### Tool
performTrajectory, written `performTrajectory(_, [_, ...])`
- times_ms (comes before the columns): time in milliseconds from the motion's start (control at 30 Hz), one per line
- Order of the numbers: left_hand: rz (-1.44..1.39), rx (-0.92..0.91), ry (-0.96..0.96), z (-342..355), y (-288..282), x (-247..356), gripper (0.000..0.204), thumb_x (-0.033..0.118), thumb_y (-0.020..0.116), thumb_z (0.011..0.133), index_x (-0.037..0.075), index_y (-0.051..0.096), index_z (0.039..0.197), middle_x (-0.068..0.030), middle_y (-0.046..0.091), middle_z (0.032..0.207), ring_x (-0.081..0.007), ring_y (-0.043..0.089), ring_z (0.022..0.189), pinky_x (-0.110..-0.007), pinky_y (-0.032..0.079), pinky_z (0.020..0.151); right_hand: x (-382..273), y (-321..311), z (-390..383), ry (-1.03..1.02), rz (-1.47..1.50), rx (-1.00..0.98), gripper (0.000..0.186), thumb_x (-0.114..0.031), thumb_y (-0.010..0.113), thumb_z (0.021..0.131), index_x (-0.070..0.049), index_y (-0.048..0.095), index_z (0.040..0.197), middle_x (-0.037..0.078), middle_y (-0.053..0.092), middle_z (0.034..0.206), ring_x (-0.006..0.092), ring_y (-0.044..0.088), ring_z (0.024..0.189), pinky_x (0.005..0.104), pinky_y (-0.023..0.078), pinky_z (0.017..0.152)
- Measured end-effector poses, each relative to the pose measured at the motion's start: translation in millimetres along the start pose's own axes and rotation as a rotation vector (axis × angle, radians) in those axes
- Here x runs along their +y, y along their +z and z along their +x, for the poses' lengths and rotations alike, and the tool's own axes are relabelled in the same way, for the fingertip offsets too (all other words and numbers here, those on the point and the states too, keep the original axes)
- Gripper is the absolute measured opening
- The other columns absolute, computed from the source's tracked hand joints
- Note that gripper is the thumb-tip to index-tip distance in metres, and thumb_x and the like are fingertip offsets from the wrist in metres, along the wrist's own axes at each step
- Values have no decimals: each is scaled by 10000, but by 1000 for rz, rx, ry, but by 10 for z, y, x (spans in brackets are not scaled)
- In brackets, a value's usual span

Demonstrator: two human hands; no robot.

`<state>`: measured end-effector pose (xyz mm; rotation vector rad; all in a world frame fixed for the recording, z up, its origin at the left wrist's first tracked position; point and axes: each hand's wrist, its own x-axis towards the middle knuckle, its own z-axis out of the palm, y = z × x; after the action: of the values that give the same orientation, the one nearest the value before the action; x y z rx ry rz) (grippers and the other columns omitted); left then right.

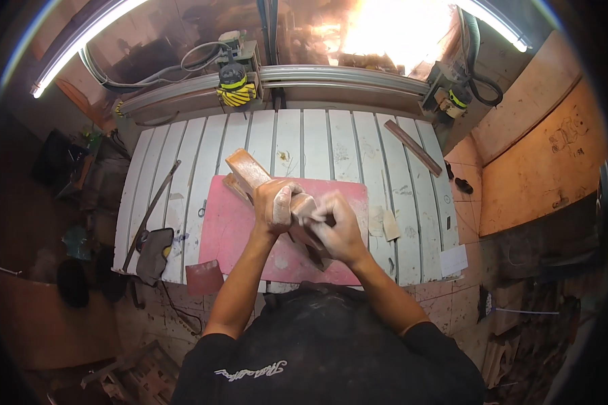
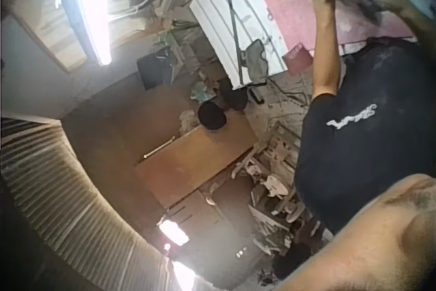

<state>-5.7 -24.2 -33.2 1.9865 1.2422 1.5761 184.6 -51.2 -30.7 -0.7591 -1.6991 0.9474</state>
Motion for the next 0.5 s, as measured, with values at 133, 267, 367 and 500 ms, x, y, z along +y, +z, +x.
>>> performTrajectory(133, [42, 6, -9, -21, 69, 48, 441, 286, 432, 951, 1, 701, 750, -199, 714, 740, -406, 692, 669, -480, 551, 687, 58, 7, 59, 53, 43, 100, 184, -38, 802, 904, -45, 620, 931, 88, 581, 944, 220, 597, 875, 355, 498, 796])
performTrajectory(267, [31, 50, 25, -11, 52, -1, 460, 294, 422, 953, -8, 710, 758, -204, 720, 750, -410, 692, 664, -480, 553, 684, -296, 86, 197, 257, 63, 125, 156, -85, 782, 951, -9, 647, 934, 101, 659, 941, 163, 645, 891, 347, 528, 808])
performTrajectory(367, [3, 87, 30, -61, 86, 25, 474, 317, 425, 950, -8, 718, 767, -208, 722, 756, -407, 698, 674, -483, 554, 684, -486, 68, 240, 475, 52, 112, 181, -102, 787, 953, 4, 644, 922, 97, 678, 909, 140, 655, 885, 332, 537, 801])
performTrajectory(500, [65, 78, 25, -23, 72, -6, 458, 328, 439, 925, 6, 718, 757, -194, 709, 739, -407, 688, 673, -479, 545, 697, -468, 138, 259, 291, -129, 127, 207, -107, 799, 924, 17, 641, 876, 137, 677, 896, 215, 673, 841, 371, 543, 785])
